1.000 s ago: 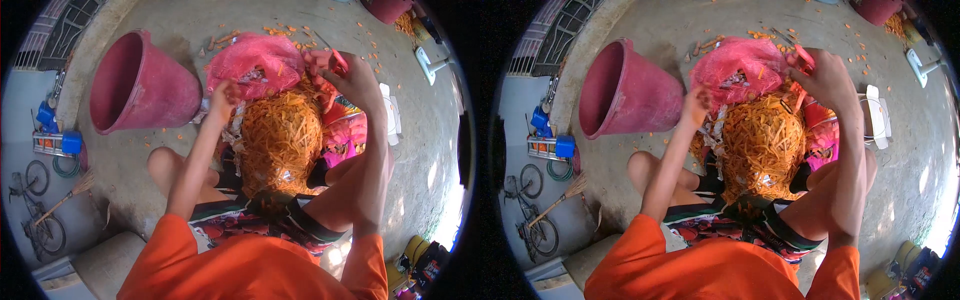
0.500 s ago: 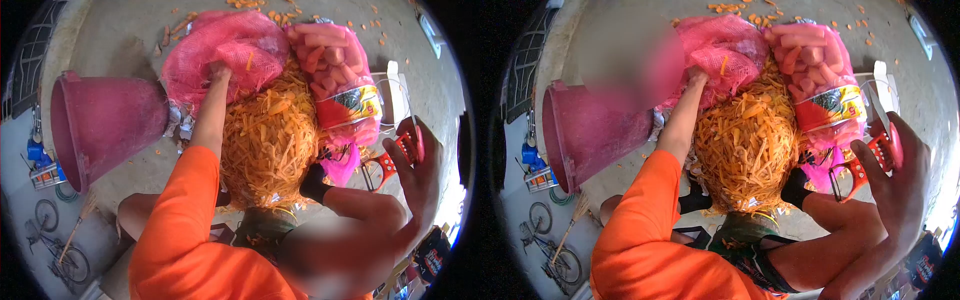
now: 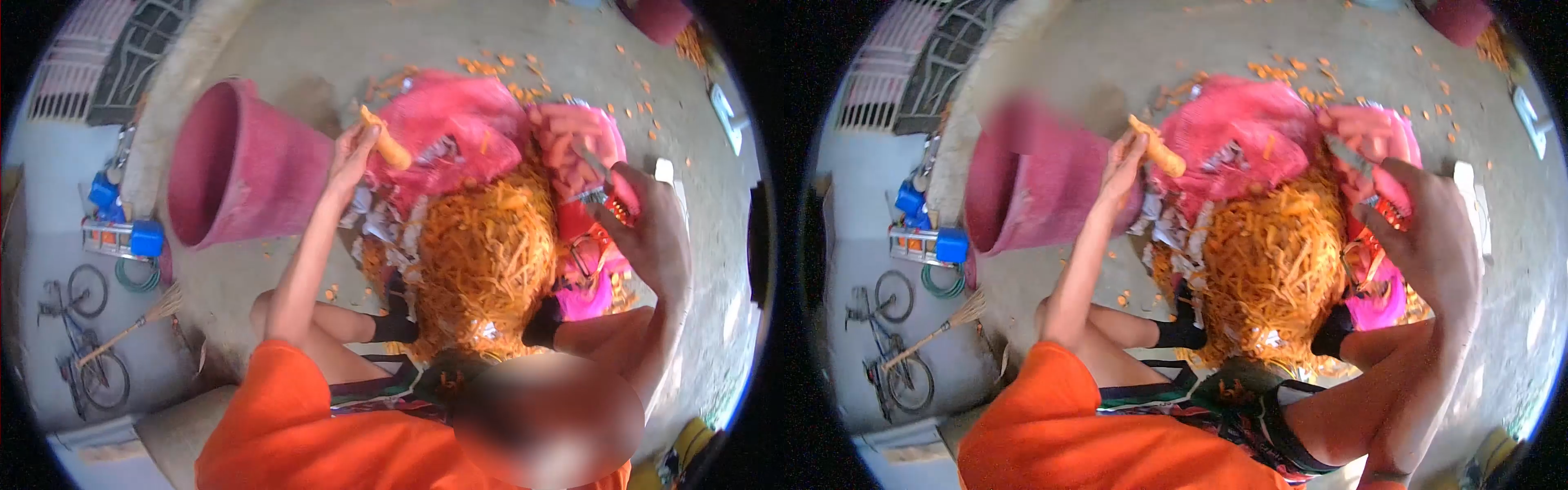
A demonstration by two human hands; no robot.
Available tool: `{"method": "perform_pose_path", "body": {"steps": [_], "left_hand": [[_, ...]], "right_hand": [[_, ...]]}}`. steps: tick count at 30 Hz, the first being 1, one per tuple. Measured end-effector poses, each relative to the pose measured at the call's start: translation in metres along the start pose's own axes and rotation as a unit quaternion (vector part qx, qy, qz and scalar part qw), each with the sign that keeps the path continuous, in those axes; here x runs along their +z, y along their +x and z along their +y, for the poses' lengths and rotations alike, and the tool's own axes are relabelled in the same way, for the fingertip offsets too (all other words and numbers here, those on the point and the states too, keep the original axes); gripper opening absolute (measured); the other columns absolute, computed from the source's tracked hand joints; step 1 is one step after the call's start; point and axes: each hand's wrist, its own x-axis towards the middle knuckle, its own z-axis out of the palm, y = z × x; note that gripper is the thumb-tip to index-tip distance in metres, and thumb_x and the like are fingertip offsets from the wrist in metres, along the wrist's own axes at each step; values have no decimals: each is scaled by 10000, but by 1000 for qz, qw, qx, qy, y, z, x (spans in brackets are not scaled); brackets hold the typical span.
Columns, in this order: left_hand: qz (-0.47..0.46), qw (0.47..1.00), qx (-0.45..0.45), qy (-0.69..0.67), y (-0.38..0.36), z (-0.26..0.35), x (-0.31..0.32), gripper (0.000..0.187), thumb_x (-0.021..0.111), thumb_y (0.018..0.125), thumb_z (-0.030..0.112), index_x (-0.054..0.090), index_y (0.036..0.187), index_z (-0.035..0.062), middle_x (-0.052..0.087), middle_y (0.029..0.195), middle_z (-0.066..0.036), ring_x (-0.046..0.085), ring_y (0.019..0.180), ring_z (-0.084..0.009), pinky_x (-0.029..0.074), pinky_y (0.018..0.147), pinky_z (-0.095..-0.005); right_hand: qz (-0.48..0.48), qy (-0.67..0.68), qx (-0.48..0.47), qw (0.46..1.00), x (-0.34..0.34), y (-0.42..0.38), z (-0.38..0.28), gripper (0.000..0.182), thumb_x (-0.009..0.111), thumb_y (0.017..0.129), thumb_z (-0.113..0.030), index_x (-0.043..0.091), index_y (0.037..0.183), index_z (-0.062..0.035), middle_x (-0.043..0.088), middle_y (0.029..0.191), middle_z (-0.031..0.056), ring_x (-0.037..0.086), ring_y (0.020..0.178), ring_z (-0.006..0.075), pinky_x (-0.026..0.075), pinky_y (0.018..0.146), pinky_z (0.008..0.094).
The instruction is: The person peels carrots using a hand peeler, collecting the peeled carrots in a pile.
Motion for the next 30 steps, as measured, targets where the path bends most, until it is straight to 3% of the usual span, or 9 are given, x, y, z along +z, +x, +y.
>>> {"method": "perform_pose_path", "body": {"steps": [1, 4, 5, 9, 15, 20, 23, 28, 30], "left_hand": [[20, 984, -15, -177, -15, 35, -1, 428, 602, 1028, 390, 626, 1191, -6, 706, 1028, -92, 698, 975, -196, 559, 881, -342], [15, 976, 53, -212, -49, 106, 9, 468, 547, 1048, 434, 605, 1239, 10, 674, 956, -59, 670, 865, -158, 560, 833, -319], [25, 978, 70, -195, -61, 124, 18, 436, 605, 1027, 413, 640, 1196, 13, 635, 864, 7, 597, 747, -73, 496, 688, -234], [39, 984, 133, -110, -104, 156, 31, 265, 783, 920, 213, 681, 1071, 20, 552, 723, 94, 416, 638, 25, 287, 553, -181], [83, 971, 225, -25, -143, 159, 31, 247, 823, 866, 121, 593, 876, 30, 538, 683, 76, 465, 628, 25, 331, 530, -177], [-6, 976, 213, -38, -153, 151, 10, 257, 806, 886, 158, 590, 927, 26, 596, 722, 23, 549, 635, -23, 393, 534, -195], [-23, 965, 105, -240, -140, 140, 8, 365, 663, 983, 405, 609, 1085, 59, 646, 881, -75, 620, 684, -161, 506, 583, -285], [-4, 849, -150, -508, -130, 122, 7, 353, 600, 1014, 372, 598, 1218, 83, 607, 967, -55, 610, 792, -166, 513, 576, -281], [-39, 841, -200, -502, -131, 130, 13, 327, 608, 1011, 328, 595, 1228, 84, 618, 966, -61, 604, 771, -172, 505, 554, -277]], "right_hand": [[-36, 1, -12, 999, 1, 1, -12, 380, 804, 789, -168, 684, 1116, -16, 689, 960, 245, 663, 894, 428, 511, 767, 484], [0, 27, -136, 990, 23, -1, -45, 402, 817, 767, -187, 696, 1124, -48, 703, 956, 203, 667, 909, 392, 511, 807, 482], [38, 24, -181, 982, 31, 2, -54, 397, 813, 774, -190, 698, 1125, -43, 701, 907, 193, 669, 885, 383, 510, 814, 472], [6, 106, -247, 963, 54, 18, -89, 248, 775, 811, -204, 675, 950, -25, 687, 844, 202, 662, 825, 424, 522, 731, 489], [21, 125, -314, 941, 98, 30, -109, 276, 775, 811, -233, 672, 956, -22, 676, 810, 227, 655, 800, 446, 524, 712, 514], [-68, 4, -169, 983, 133, 66, -75, 308, 783, 787, -266, 670, 875, 6, 688, 819, 238, 681, 810, 425, 534, 706, 496], [-50, 26, -87, 995, 144, 93, -27, 373, 810, 777, -327, 662, 848, 8, 664, 749, 232, 686, 741, 392, 534, 681, 471], [5, 104, -102, 989, 95, 59, -86, 336, 811, 824, -290, 649, 878, -1, 651, 727, 160, 667, 718, 280, 531, 691, 400], [95, 317, -226, 916, 99, 49, -101, 292, 847, 814, -208, 645, 908, -19, 660, 806, 80, 636, 781, 164, 524, 755, 334]]}}
